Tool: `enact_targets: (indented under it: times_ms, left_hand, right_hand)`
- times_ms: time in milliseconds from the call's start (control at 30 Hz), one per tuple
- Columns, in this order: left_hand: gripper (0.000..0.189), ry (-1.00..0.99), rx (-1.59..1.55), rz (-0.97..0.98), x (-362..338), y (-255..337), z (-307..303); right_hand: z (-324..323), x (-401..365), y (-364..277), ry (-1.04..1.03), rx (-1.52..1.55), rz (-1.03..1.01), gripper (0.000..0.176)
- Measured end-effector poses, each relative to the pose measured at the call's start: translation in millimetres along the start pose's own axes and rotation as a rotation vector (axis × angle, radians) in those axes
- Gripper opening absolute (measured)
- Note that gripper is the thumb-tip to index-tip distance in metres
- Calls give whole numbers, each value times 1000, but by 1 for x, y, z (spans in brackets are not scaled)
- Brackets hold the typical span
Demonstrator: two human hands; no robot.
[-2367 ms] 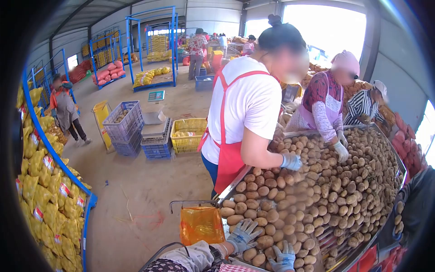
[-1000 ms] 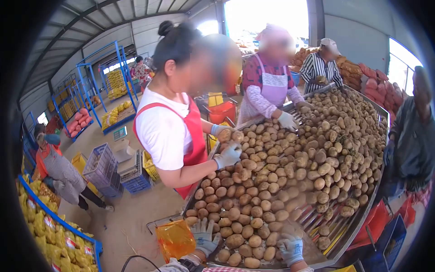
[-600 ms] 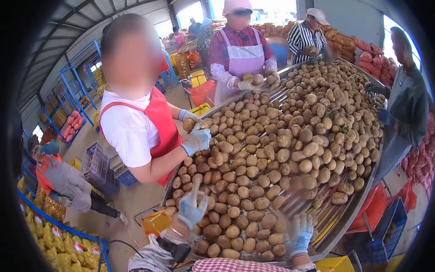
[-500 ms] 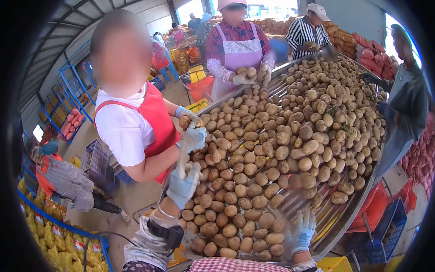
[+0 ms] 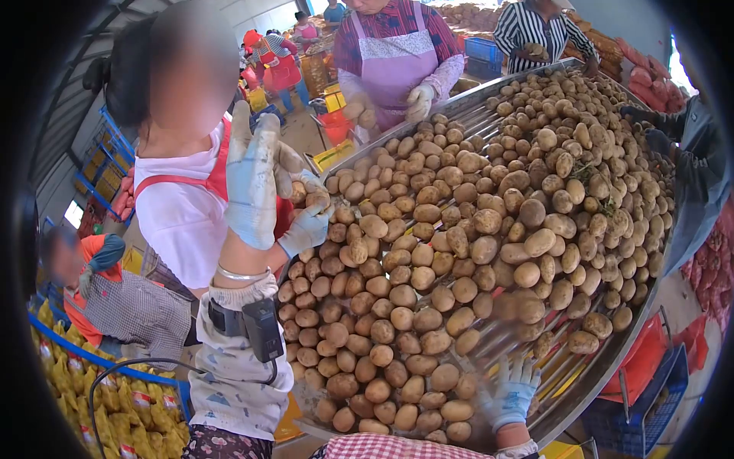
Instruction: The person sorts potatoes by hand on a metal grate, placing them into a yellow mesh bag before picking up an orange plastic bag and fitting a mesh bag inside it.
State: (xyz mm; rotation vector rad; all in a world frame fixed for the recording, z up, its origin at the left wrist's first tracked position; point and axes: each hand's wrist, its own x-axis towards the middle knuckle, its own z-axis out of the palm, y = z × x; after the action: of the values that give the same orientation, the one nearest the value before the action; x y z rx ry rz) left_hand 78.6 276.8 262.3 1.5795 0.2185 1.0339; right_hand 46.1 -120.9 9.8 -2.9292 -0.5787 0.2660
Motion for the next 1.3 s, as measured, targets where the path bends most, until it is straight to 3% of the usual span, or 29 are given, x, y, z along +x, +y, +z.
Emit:
enact_targets:
  times_ms: [67, 167, 267, 333, 400, 500, 567, 733, 1000, 1067, 1133, 1200, 1300]
  left_hand:
    - [75, -28, -99, 46, 11, -8, -4]
    - [73, -1, 19, 14, 7, -14, -5]
    - [71, -248, 65, -184, -35, -43, 8]
    - [77, -447, 377, -90, -72, -95, 2]
    - [77, -486, 521, -70, -116, -134, 0]
    - [74, -623, 1066, 56, -179, -153, -21]
    - [74, -662, 1216, 22, -220, -153, -37]
    - [65, -678, 1283, 31, -290, -163, -66]
    - [66, -709, 1332, 13, -291, -169, -66]
    - [69, -641, 1324, 8, -284, -172, -59]
    - [72, -627, 1321, 5, -280, -180, -58]
    - [71, -647, 1328, -3, -278, -179, -58]
    - [70, -646, 1310, -52, -277, -172, -50]
  right_hand:
    - [2, 1, 2, -7, -25, -10, 79]
    - [4, 0, 4, -24, -40, -27, 79]
    - [5, 4, 5, 8, -36, -41, 78]
    - [5, 6, 7, 41, -53, -67, 76]
    - [5, 7, 8, 54, -67, -71, 77]
    - [2, 7, 7, 51, -79, -80, 77]
    - [-1, 4, 6, 10, -67, -98, 78]
    - [8, 6, 16, 22, -40, -130, 73]
    - [9, -1, 13, 33, -72, -197, 66]
    - [7, -5, 12, 46, -44, -232, 62]
    - [3, -1, 12, 154, 49, -310, 55]
    - [-1, 23, 17, 545, 291, -356, 54]
    - [-23, 74, 23, 751, 278, -162, 63]
